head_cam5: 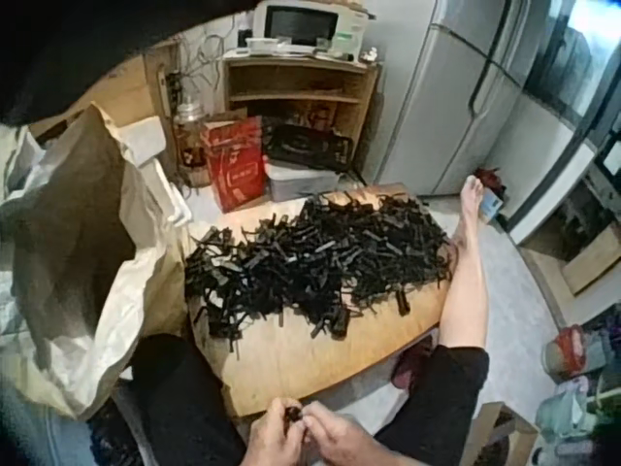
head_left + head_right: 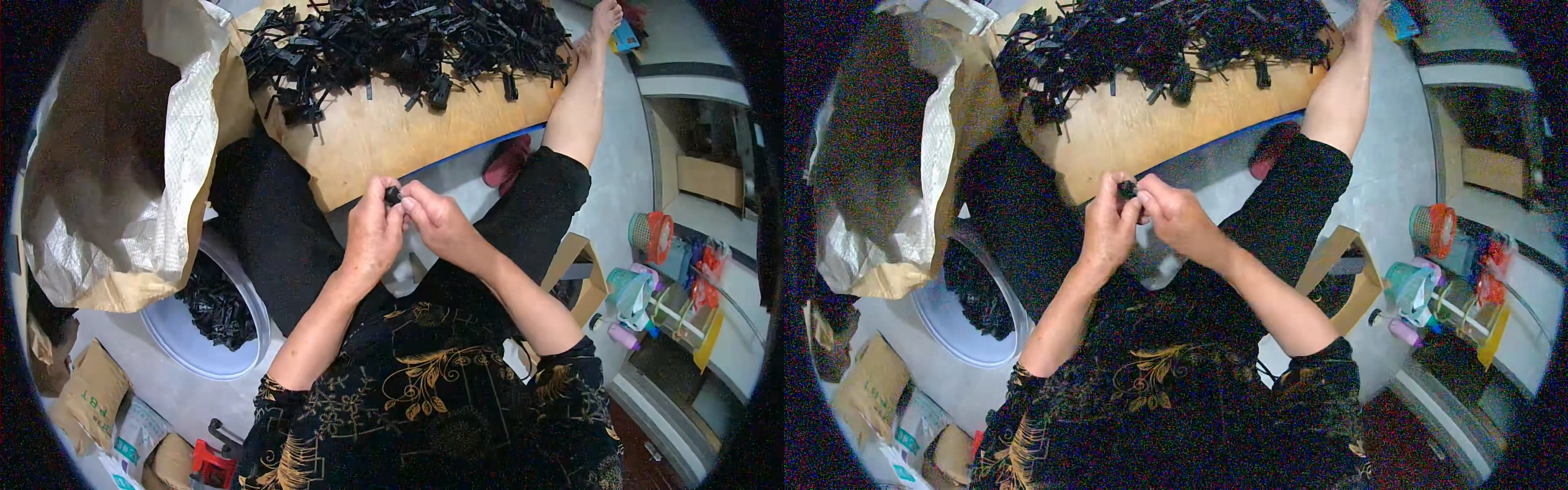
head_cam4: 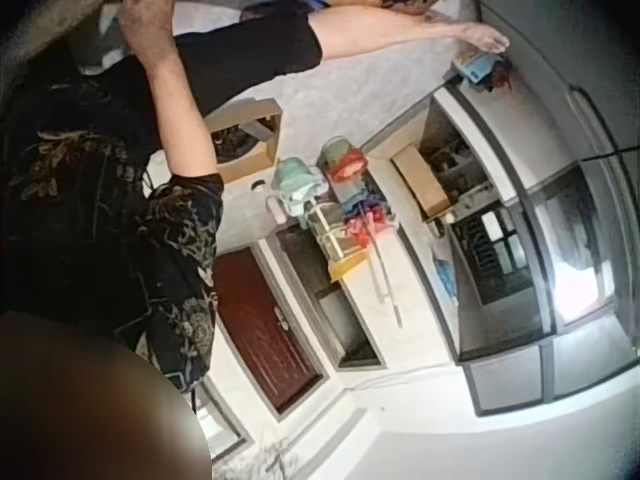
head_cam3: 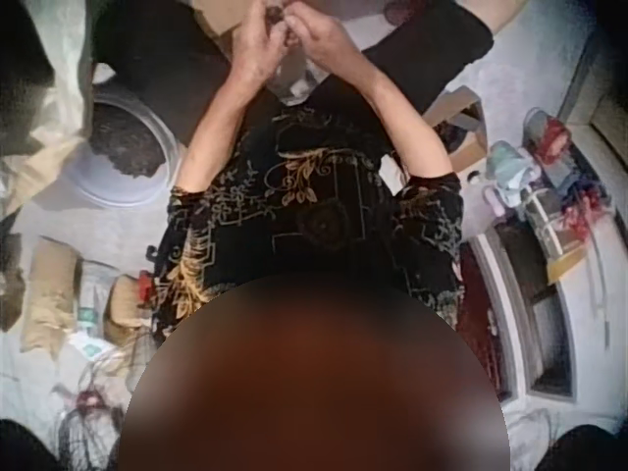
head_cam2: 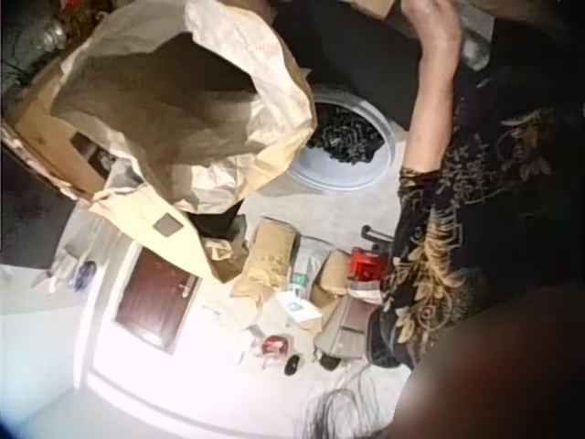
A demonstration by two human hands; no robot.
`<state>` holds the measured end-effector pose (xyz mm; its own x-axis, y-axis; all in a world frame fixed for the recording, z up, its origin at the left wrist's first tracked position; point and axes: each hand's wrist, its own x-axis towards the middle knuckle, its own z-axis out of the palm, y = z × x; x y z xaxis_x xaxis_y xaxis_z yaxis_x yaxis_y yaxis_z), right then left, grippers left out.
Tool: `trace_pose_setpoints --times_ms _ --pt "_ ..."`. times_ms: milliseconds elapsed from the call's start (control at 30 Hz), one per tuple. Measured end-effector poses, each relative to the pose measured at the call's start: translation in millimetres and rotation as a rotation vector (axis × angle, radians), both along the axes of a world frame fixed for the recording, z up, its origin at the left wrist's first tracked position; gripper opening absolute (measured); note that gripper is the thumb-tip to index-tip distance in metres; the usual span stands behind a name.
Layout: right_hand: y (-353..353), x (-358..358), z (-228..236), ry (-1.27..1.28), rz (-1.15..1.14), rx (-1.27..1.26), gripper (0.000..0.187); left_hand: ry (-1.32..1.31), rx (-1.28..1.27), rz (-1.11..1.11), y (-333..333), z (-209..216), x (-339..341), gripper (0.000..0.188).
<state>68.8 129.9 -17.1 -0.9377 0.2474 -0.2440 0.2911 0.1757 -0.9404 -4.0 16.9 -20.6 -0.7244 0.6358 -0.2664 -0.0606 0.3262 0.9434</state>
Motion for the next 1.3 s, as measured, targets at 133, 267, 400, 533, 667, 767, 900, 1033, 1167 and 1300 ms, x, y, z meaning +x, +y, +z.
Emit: trace_pose_setpoints --times_ms 133,267,400,533,667,767,900,1033,1167,1300 --pt "-4.4 -7.2 -10.3 -0.017 -0.067 -0.030 0.011 0.187 -0.040 0.038 0.3 -8.8 -2.2 0.026" --pt "4.9 -6.8 -15.2 -0.031 -0.040 -0.041 0.014 0.199 -0.037 0.032 5.0 -1.8 -2.8 0.024" --pt "58.2 -4.9 -24.6 0.168 -0.137 0.404 0.023 -0.073 0.114 0.101 8.2 -8.3 0.0 0.016" --pt "162.2 -14.5 -31.5 -0.081 -0.596 0.675 0.040 -0.501 0.196 0.199 3.8 -15.5 -0.1 0.013" --pt "203.1 -15.5 -60.3 -0.057 -0.633 0.967 0.047 -0.700 0.164 0.218 0.9 -11.4 9.2 0.022" --pt "210.7 -16.6 -60.1 -0.057 -0.545 0.981 0.044 -0.822 0.170 0.214 -4.1 -8.9 11.0 0.020" --pt "197.3 -6.8 -37.3 -0.103 -0.417 0.774 0.035 -0.945 0.243 0.143 -8.0 -6.5 11.8 0.014" --pt "141.3 11.8 -3.7 0.091 -0.155 0.582 0.028 -1.003 0.327 0.106 -2.3 -2.2 3.5 0.017" --pt "83.7 32.9 37.1 0.372 0.154 0.664 0.029 -1.039 0.408 -0.046 9.6 18.6 -3.0 0.031" --pt "56.4 30.5 61.5 0.466 0.265 0.596 0.038 -1.107 0.561 -0.242 0.8 21.0 -6.5 0.039"
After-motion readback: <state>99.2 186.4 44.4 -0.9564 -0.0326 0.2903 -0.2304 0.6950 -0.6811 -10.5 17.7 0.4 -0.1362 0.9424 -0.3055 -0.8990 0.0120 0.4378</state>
